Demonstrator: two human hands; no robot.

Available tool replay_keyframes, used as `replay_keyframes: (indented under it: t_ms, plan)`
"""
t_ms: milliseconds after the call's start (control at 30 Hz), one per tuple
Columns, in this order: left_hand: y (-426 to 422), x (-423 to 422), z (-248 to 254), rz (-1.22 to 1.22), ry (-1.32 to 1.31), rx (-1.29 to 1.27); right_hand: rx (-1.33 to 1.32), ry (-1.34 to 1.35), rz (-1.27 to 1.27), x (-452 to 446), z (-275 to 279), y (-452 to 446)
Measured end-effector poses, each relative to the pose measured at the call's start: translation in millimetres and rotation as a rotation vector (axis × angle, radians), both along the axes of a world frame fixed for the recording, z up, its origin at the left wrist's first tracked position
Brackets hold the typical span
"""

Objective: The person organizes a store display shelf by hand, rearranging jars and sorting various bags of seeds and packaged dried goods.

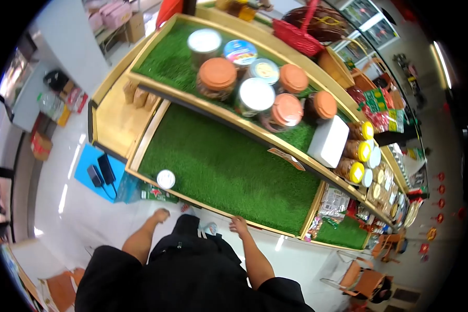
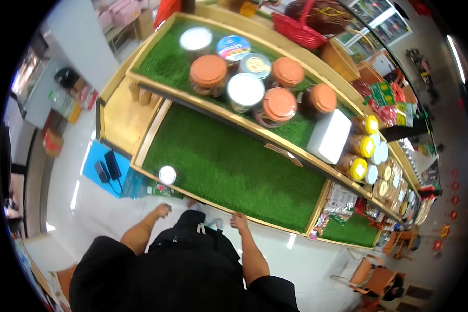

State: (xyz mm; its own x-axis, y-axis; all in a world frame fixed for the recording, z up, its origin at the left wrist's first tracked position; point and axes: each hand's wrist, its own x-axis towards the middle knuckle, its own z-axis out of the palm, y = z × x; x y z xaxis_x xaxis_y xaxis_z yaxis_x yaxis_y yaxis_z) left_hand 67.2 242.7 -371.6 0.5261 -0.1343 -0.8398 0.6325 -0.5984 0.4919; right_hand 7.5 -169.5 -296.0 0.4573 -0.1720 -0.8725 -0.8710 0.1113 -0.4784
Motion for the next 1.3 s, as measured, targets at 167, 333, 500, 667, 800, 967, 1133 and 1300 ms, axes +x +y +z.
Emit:
replay_keyframes:
  t_ms: [167, 333, 500, 667, 800, 967, 1133, 1300]
  plan:
    - [-6, -34, 45, -0.053, -0.157, 0.099, -0.067, -0.031, -0.278, -85, -10, -40]
    - [38, -66, 67, 0.09, -0.276, 0.206, 0.004, 0.099, -0.347, -159, -42, -15]
    - [81, -80, 86, -0.038, -0.189, 0.607, -0.101, -0.038, -0.149, -196, -38, 26]
    - [111, -47, 96, 0.373, -0.248, 0.625, -0.19, -0.173, -0.132, -194, -31, 31]
    - [137, 9, 108, 0.38, -0.267, 0.653, -0.101, -0.01, -0.378, -193, -5, 34]
    - [189, 67, 74, 0.388, -0.303, 0.674, -0.188, 0.132, -0.382, -184, 31, 68]
    - [224, 98, 27, 0.398, -0.317, 0.449, -0.285, 0.079, -0.135, -150, 63, 113]
    - [221, 105, 15, 0.27, -0.234, 0.549, -0.383, -0.058, -0.146, -111, 93, 152]
